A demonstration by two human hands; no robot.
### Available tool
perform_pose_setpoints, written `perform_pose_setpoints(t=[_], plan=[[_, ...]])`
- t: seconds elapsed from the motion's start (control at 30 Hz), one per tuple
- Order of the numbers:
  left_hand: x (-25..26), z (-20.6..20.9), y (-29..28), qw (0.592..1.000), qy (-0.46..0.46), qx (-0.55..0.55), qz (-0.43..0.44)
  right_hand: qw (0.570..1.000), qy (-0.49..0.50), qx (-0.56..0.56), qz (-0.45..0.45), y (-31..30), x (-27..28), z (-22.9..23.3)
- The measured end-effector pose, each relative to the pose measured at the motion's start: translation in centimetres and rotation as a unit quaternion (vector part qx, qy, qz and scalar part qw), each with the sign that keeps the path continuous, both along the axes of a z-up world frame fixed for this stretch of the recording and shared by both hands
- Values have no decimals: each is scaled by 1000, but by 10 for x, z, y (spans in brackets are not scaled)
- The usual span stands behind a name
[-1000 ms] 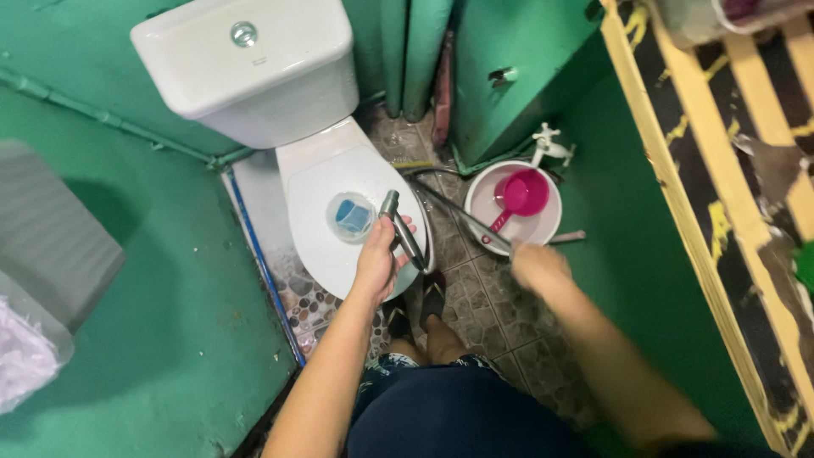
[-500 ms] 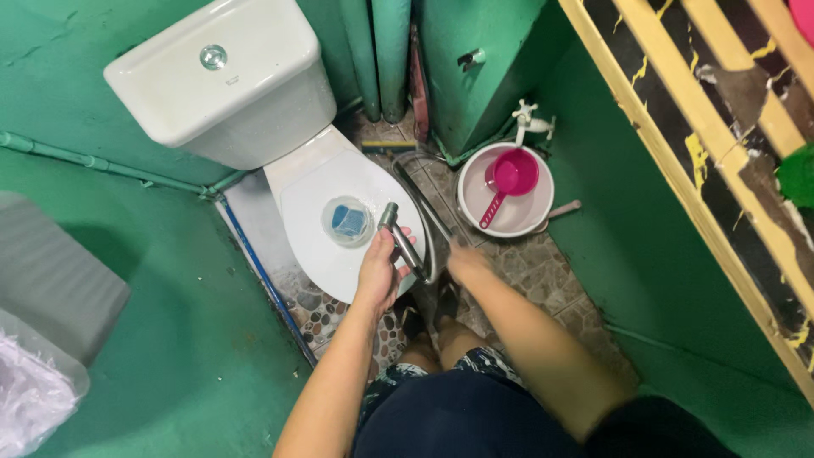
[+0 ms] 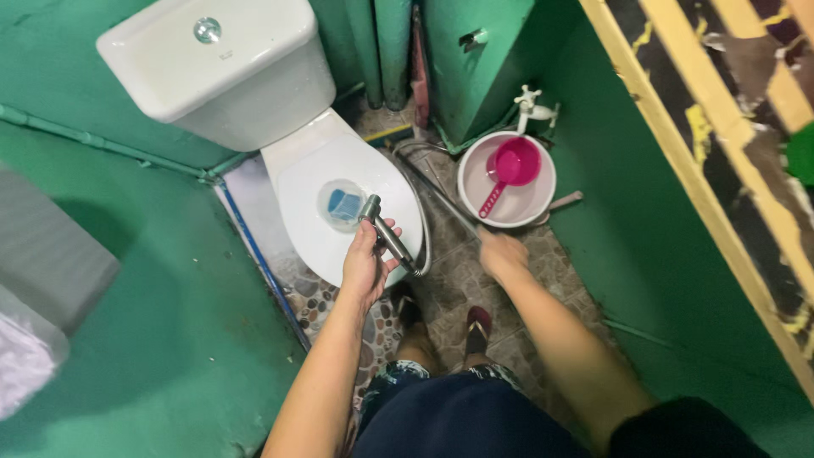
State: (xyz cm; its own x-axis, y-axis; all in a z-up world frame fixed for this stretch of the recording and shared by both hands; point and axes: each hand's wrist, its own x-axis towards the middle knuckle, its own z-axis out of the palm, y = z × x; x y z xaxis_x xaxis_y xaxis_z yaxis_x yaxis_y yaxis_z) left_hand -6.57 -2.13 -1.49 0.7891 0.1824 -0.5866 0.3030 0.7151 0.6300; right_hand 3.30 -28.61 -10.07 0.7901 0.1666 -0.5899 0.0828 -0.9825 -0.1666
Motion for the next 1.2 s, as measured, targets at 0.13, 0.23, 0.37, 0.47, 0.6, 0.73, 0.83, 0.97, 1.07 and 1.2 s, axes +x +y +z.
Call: perform_pose_setpoints(t=[0.13,0.23,0.37,0.47,0.6,0.73,0.83,0.97,1.07,1.2], plan=[[-15,-6,-27,1000,8,2,-2,998,21,-52,20,-64,-42,28],[-33,-17,-49,998,27,46,-24,995,65,-76,24,-105,-62,65],[-67,-34,-88,992,20,119,-42,989,102,-94,42,-145,-72,99],[-94,-36,-117,991,-4,133,-30,988,105,-100,53,-172,-75,81],[-120,-20,-154,992,84,93,-11,994,71,-42,70,-190,-60,-14],[-134,-18,-174,994,61,88,-4,992,57,11,114,-149,-32,-107],[-139,-16,-182,993,67,91,24,987,78,74,120,-110,-25,-108],[-137,4,-189,996,40,49,68,929,201,280,-135,-115,-38,-83],[-140,18,-183,995,21,60,81,963,79,249,58,-173,-70,-55],[-146,25,-168,996,27,75,49,986,98,121,56,-257,-103,18]])
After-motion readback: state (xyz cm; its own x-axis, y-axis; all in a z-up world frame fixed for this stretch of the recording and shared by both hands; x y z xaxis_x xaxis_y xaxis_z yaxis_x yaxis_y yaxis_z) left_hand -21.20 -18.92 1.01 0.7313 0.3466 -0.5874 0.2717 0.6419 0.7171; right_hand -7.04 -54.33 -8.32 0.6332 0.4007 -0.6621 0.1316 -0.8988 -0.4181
